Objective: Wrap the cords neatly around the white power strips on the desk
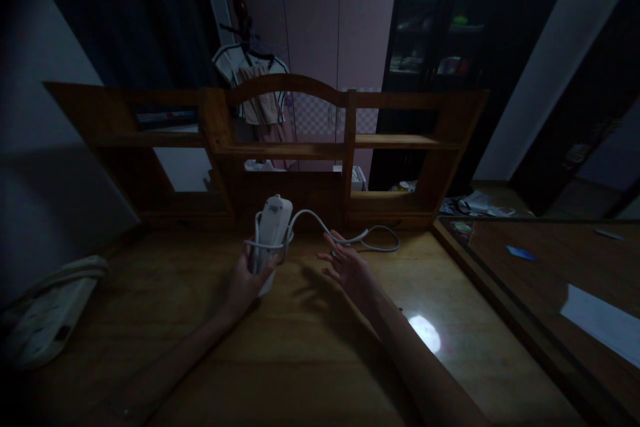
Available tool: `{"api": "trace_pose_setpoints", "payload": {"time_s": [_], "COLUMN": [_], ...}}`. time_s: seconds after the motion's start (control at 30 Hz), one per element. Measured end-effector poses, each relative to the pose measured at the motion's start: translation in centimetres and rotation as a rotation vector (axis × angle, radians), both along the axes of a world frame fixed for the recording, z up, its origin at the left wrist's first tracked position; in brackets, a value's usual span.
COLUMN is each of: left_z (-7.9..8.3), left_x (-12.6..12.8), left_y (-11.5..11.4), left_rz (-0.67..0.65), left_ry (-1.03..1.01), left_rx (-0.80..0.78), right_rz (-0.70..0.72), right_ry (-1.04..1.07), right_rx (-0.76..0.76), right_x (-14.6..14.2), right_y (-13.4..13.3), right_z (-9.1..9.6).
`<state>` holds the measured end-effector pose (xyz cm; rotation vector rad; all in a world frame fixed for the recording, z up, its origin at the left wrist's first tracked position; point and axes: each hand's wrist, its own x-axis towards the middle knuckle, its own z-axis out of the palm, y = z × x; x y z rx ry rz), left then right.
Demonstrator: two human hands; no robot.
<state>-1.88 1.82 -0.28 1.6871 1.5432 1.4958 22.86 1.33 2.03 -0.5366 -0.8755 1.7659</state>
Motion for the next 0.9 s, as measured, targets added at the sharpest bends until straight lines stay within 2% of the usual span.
{"api": "trace_pose_setpoints", "payload": {"time_s": [0.2,0.33,0.47,0.53,0.73,0.9], "left_z": [-0.4,-0.8,-1.3,-1.4,-1.3,-0.8], "left_x": [0.1,-0.2,-0.3,-0.2,-0.3,-0.6], "left_y": [-0.6,-0.9,-0.8,-0.8,-0.7,-1.0], "left_rz": [-0.095,-0.235,-0.367,-0.384,-0.367,-0.400], "left_ry": [0.218,0.374,0.589,0.650,0.624,0.529], "left_rx": [0.144,0.216,0.350,0.410,0.388,0.388], "right_rz": [0.124,0.166,0.168,0.157,0.123,0.040], "right_ry": [-0.063,-0.129,-0.166,-0.196,-0.244,-0.169], "right_rx": [-0.017,-0.017,0.074,0.128,0.187,0.058], "right_x": [-0.6,-1.5,-2.1,-2.2,-2.4,-2.1], "right_y": [-0.4,-1.0,-1.7,-2.0,-1.8,-0.8], "right_z": [0.0,-0.4,-0.8,-0.8,-0.8,-1.5]}}
